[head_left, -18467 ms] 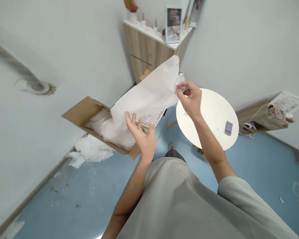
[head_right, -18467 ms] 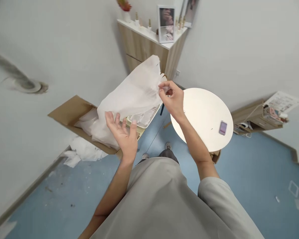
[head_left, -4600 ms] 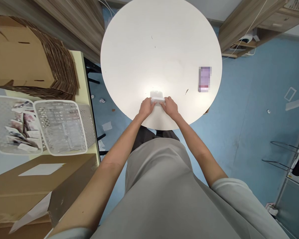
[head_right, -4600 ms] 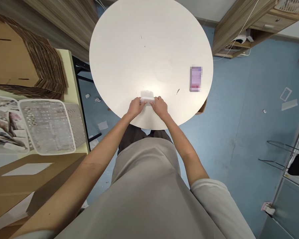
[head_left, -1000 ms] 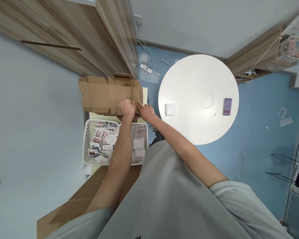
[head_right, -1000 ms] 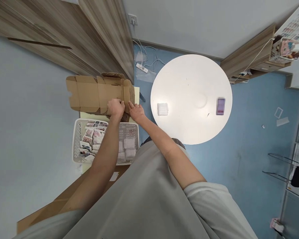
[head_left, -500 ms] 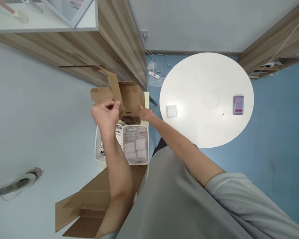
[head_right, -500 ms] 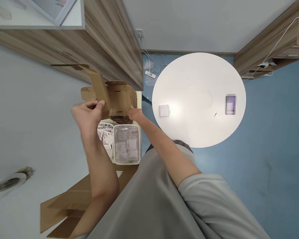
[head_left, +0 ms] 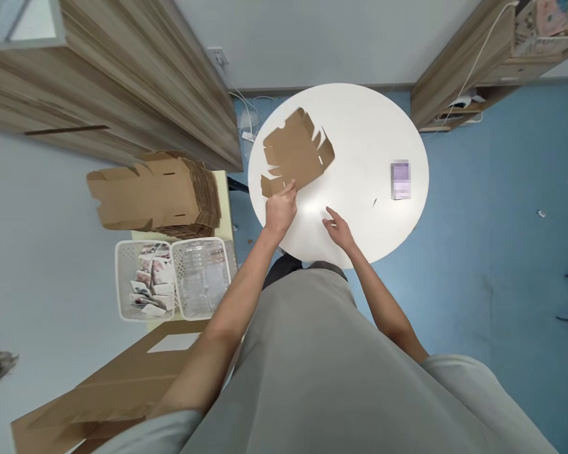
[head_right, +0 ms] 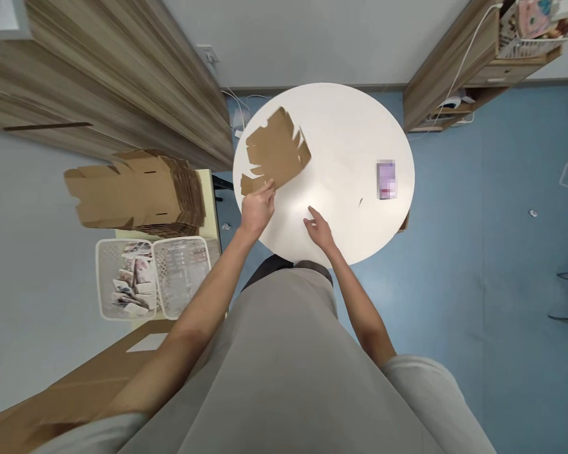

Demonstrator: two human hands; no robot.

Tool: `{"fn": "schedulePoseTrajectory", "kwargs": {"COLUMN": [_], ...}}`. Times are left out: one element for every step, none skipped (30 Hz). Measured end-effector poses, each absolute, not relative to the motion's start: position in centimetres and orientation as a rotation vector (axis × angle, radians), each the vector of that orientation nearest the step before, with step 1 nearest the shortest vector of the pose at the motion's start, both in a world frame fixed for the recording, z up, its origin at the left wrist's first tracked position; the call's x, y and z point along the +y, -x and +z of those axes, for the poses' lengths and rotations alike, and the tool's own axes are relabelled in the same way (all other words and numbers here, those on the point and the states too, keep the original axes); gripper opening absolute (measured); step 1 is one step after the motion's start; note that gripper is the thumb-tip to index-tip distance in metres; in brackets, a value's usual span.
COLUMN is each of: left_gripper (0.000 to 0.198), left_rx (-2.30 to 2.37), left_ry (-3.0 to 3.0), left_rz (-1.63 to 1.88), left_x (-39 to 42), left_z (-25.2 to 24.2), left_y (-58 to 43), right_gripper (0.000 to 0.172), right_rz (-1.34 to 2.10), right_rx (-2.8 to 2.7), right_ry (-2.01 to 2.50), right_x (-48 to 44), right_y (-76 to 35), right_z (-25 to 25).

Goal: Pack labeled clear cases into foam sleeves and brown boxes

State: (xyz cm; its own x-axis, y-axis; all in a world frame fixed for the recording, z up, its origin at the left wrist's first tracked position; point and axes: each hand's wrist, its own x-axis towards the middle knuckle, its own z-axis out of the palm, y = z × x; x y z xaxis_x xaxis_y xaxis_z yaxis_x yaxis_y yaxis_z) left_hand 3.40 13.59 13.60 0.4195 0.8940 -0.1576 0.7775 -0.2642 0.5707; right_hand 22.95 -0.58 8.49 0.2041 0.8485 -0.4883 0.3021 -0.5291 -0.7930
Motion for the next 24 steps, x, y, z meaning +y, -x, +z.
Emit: {"fn": "schedulePoseTrajectory", "kwargs": {"left_gripper": [0.05,0.055,0.058,0.06,0.061,0.061,0.06,0.059,0.057,0.055,0.052,0.051,0.051,0.051,0.054,0.058,0.064,0.068,0.07,0.069,0.068,0.066,0.064,0.063], "left_rx": [1.379,1.347,1.32,1.288,1.254,1.225,1.203,1.186,1.177,1.167,1.153,1.135,1.114,1.098,1.095,1.108,1.136,1.172,1.207,1.236,1.252,1.258,1.26,1.263], "left_ry": [-2.11,-2.111,-2.109,-2.113,-2.121,-2.127,-2.133,-2.137,-2.139,-2.144,-2.151,-2.16,-2.167,-2.171,-2.168,-2.16,-2.145,-2.123,-2.093,-2.06,-2.026,-1.995,-1.968,-1.944], "left_rz": [0.146,0.042,-0.044,-0.119,-0.193,-0.265,-0.333,-0.4,-0.459,-0.5,-0.519,-0.514,-0.488,-0.445,-0.39,-0.336,-0.292,-0.261,-0.246,-0.242,-0.243,-0.242,-0.236,-0.223], "left_x": [12.7,11.7,10.7,9.5,8.4,7.3,6.2,5.3,4.4,3.6,3.0,2.5,2.1,1.8,1.6,1.5,1.5,1.5,1.6,1.7,1.8,1.9,2.0,2.1], "left_z": [11.9,10.4,9.0,7.8,6.8,6.0,5.3,4.8,4.3,3.9,3.5,3.2,2.9,2.6,2.3,2.0,1.7,1.5,1.4,1.3,1.2,1.1,1.1,1.1], "left_y": [-4.9,-6.3,-7.4,-8.4,-9.2,-9.8,-10.3,-10.7,-11.0,-11.2,-11.3,-11.3,-11.2,-11.1,-10.9,-10.7,-10.4,-10.1,-9.9,-9.6,-9.4,-9.2,-9.0,-8.9], "right_gripper": [0.068,0.068,0.069,0.07,0.07,0.07,0.071,0.071,0.071,0.072,0.073,0.076,0.079,0.082,0.085,0.085,0.084,0.083,0.083,0.085,0.087,0.087,0.087,0.085], "right_rz": [1.289,1.264,1.241,1.222,1.21,1.204,1.205,1.206,1.206,1.202,1.192,1.178,1.164,1.158,1.163,1.167,1.152,1.128,1.114,1.107,1.103,1.098,1.094,1.092], "right_rx": [-1.002,-0.947,-0.9,-0.862,-0.832,-0.809,-0.795,-0.79,-0.797,-0.816,-0.849,-0.892,-0.942,-0.997,-1.061,-1.132,-1.208,-1.279,-1.332,-1.357,-1.363,-1.363,-1.364,-1.372], "right_ry": [1.97,1.992,2.009,2.025,2.041,2.058,2.074,2.088,2.097,2.102,2.104,2.103,2.105,2.11,2.112,2.117,2.139,2.174,2.208,2.233,2.249,2.251,2.252,2.258], "right_x": [-2.2,-3.7,-5.1,-6.3,-7.3,-8.0,-8.6,-8.8,-8.8,-8.6,-8.1,-7.4,-6.4,-5.3,-4.0,-2.7,-1.3,0.1,1.5,2.7,3.8,4.7,5.5,6.2], "right_y": [-24.7,-26.3,-27.6,-28.7,-29.7,-30.4,-31.1,-31.6,-32.0,-32.3,-32.5,-32.6,-32.7,-32.7,-32.6,-32.6,-32.5,-32.4,-32.4,-32.5,-32.6,-32.7,-33.0,-33.2], "right_z": [8.5,8.5,8.5,8.5,8.4,8.3,8.1,7.8,7.4,7.0,6.4,5.8,5.2,4.5,3.8,3.1,2.4,1.8,1.2,0.6,0.0,-0.6,-1.2,-1.8]}}
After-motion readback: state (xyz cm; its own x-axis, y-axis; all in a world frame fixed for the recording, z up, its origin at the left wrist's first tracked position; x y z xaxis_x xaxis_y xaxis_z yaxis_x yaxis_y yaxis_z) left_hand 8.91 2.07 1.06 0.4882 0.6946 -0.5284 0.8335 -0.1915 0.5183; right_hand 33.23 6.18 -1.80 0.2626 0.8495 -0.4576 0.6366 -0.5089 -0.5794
